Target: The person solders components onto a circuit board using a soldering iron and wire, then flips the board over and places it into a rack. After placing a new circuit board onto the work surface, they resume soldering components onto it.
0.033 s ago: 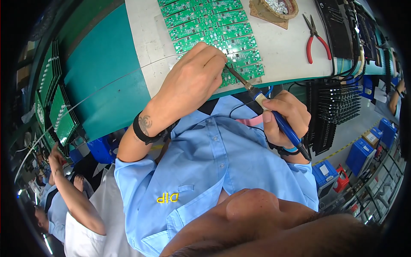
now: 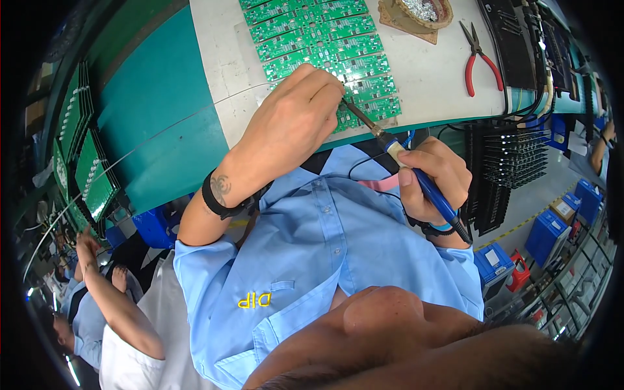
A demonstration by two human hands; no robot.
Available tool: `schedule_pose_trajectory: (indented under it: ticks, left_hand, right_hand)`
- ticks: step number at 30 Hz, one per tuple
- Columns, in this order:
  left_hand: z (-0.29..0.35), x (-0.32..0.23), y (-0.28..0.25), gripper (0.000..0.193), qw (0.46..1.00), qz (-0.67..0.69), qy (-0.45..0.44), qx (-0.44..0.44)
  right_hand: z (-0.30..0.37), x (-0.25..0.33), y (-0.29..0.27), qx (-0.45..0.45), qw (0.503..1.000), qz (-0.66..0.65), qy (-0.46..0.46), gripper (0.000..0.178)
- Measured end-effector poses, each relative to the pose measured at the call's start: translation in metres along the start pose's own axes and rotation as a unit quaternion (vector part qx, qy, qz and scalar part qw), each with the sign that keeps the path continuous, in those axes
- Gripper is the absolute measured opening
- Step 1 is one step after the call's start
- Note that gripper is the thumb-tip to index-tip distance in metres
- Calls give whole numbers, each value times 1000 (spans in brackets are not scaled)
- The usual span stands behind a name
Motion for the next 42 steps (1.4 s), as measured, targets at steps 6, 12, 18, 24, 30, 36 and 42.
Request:
schedule_pose_trajectory:
  ticks: [6,12,18,24,30,36,42]
  left_hand:
    - [-2,-1,1,21,1000,-8,-2,4]
    - [-2,-2,1,22,1000,-13,-2,6]
    - [-2,-3,1,22,1000,-18,3,9]
    - [-2,-4,0,22,1000,-16,3,7]
    - [-2,-3,-2,23,1000,-5,4,8]
    - [-1,-4,-3,21,1000,3,2,1]
    - [2,-2,-14,17,1000,-2,-6,-21]
  right_hand:
    - [-1,0,0,-1,1000,-1,2,15]
    - [0,0,-1,0,1000,1,1,16]
    - [0,1,-1,2,1000,-1,0,17]
    - [0,0,-2,0,1000,-4,1,17]
    - [-1,0,-12,-10,1000,1,13,18]
    - [-21,-31,-29,-95,992,81,14,15]
    - [-11,-41,-41,-192,979,-26,66,20]
Point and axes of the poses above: each hand's wrist, its own z-axis away from the middle knuckle, its own y-axis out of the palm, x = y × z, the point moved 9 cm from there along -z, towards the middle knuckle, and after that the axes turned 1 degree about -z, right-handed, at the moved point
